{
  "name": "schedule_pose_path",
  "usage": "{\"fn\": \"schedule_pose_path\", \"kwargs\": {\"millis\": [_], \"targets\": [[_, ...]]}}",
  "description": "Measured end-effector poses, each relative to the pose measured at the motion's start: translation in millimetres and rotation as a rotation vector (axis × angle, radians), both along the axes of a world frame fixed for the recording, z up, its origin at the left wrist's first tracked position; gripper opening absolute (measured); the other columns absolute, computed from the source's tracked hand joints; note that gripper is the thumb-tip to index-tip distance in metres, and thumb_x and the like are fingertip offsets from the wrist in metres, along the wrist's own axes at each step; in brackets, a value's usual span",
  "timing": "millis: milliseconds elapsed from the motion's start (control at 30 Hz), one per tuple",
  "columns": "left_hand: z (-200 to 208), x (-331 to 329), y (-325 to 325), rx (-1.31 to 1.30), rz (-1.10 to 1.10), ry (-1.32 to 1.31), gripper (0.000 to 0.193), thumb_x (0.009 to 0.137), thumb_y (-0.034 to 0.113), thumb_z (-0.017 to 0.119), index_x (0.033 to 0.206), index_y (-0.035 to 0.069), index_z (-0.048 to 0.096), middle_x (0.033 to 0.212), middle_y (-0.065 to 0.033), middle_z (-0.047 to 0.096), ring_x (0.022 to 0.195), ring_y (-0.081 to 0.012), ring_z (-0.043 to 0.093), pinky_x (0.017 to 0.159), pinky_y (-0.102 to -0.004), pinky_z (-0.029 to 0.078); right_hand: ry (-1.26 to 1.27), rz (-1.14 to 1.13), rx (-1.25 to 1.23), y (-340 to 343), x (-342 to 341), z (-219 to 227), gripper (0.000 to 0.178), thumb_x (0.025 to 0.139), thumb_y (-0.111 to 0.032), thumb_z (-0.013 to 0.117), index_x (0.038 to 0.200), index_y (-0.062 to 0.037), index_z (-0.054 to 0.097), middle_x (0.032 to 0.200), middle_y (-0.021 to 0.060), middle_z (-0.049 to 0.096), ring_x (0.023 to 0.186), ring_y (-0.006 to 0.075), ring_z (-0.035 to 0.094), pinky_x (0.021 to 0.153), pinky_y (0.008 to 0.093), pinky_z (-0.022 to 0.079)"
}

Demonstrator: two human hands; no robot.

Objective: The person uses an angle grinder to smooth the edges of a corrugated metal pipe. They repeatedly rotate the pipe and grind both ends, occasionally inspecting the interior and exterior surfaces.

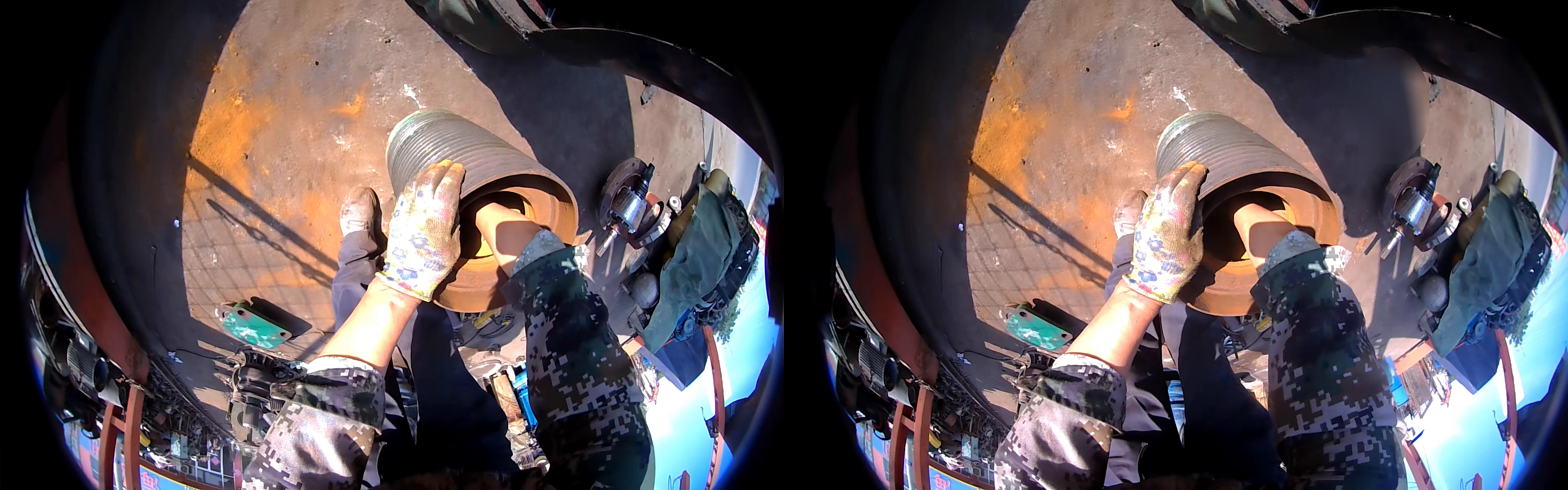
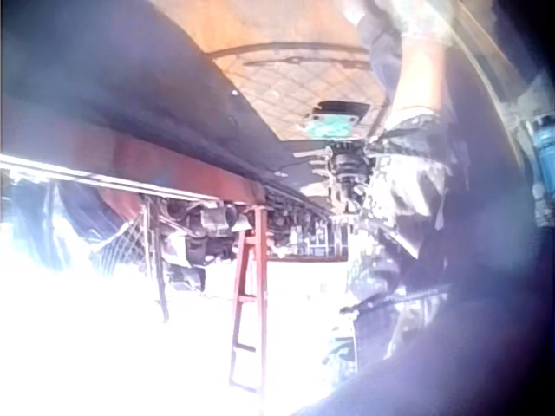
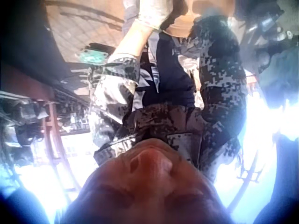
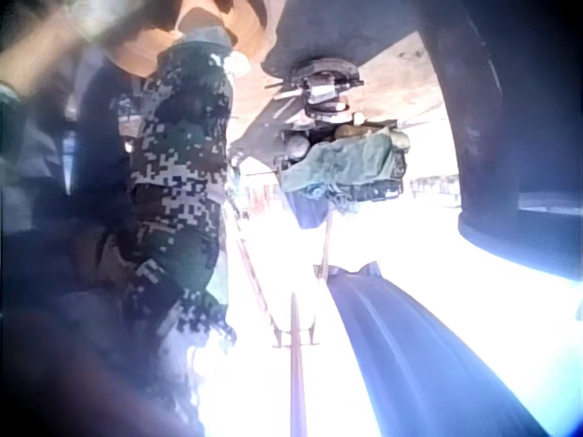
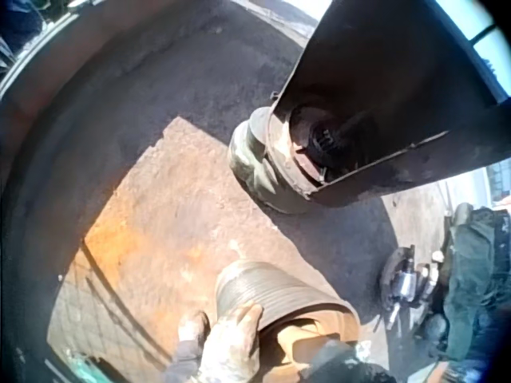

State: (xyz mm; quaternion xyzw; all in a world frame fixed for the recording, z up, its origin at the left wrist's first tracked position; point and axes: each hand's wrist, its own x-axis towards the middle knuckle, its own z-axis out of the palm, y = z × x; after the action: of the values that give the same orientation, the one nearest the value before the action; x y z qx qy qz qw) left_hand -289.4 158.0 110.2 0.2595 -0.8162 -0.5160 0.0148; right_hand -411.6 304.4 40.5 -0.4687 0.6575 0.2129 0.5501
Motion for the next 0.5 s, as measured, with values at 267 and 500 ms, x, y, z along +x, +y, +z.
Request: {"fn": "schedule_pose_path", "kwargs": {"millis": [267, 500], "targets": [[1.5, -1.0, -1.4, -0.069, -0.006, 0.007, 0.071, 0.077, -0.004, 0.071, 0.145, 0.002, 0.053, 0.143, -0.0222, 0.057, 0.138, -0.0410, 0.052, 0.116, -0.0489, 0.041, 0.027, -0.030, -0.040, -4.7, -7.3, -33.1, 0.019, 0.088, -0.018, 0.067, 0.100, -0.0090, 0.079, 0.091, 0.0106, 0.078, 0.085, 0.0312, 0.076, 0.073, 0.0435, 0.059], [-0.6, -1.8, 0.9, 0.028, 0.059, 0.070, 0.071, 0.075, -0.013, 0.065, 0.144, 0.003, 0.055, 0.140, -0.0235, 0.059, 0.133, -0.0418, 0.055, 0.113, -0.0493, 0.043, 0.028, -0.032, -0.023, -2.7, -9.7, -36.8, 0.019, 0.090, -0.020, 0.066, 0.100, -0.0088, 0.078, 0.091, 0.0110, 0.078, 0.085, 0.0312, 0.076, 0.074, 0.0437, 0.058]]}}
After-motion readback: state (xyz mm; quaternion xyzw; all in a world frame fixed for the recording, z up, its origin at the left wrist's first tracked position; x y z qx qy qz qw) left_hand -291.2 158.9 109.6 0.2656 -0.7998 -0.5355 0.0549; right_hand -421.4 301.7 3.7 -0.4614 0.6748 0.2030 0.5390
